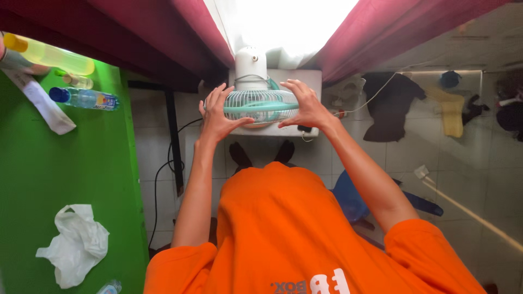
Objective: The person picks up a small teal and white electric fan from the floor and carries it across the room. They place the fan on top of a white mini-fridge near a window. Afterward, the person walks over to a pair of light blue sneakers on the floor and picks one up to inspect it.
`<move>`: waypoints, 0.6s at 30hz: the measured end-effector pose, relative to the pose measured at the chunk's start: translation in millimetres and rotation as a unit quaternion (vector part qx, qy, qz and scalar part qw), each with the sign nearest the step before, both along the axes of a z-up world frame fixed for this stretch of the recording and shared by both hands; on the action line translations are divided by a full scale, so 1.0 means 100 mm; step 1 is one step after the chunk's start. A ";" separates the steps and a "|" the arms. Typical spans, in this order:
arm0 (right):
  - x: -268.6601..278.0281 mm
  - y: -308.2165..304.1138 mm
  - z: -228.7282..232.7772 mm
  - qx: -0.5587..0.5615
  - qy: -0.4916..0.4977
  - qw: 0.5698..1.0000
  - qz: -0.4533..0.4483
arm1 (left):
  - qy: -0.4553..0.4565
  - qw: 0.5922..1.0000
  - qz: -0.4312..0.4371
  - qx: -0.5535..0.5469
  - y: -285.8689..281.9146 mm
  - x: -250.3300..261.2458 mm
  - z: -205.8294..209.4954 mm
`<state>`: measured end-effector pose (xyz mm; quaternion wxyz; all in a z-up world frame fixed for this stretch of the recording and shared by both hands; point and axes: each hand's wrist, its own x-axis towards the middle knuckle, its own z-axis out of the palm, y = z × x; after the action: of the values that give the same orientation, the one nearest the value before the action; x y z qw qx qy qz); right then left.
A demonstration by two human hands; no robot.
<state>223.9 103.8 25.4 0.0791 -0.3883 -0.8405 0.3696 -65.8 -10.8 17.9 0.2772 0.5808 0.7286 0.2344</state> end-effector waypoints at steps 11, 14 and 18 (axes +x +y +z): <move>-0.37 -0.61 -0.21 0.070 -0.007 0.992 -0.103 | 0.023 0.996 -0.083 -0.009 -0.01 -0.14 0.00; -0.49 -0.77 -0.27 0.087 -0.020 0.983 -0.158 | 0.022 0.994 -0.103 0.002 -0.04 -0.23 -0.03; -0.60 -0.86 -0.33 0.097 -0.028 0.971 -0.218 | 0.032 0.989 -0.133 0.061 -0.02 -0.32 -0.21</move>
<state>164.2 17.9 -7.3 0.1712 -0.5628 -0.7694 0.2488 -98.3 -12.5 -2.8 0.2467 0.6955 0.6377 0.2207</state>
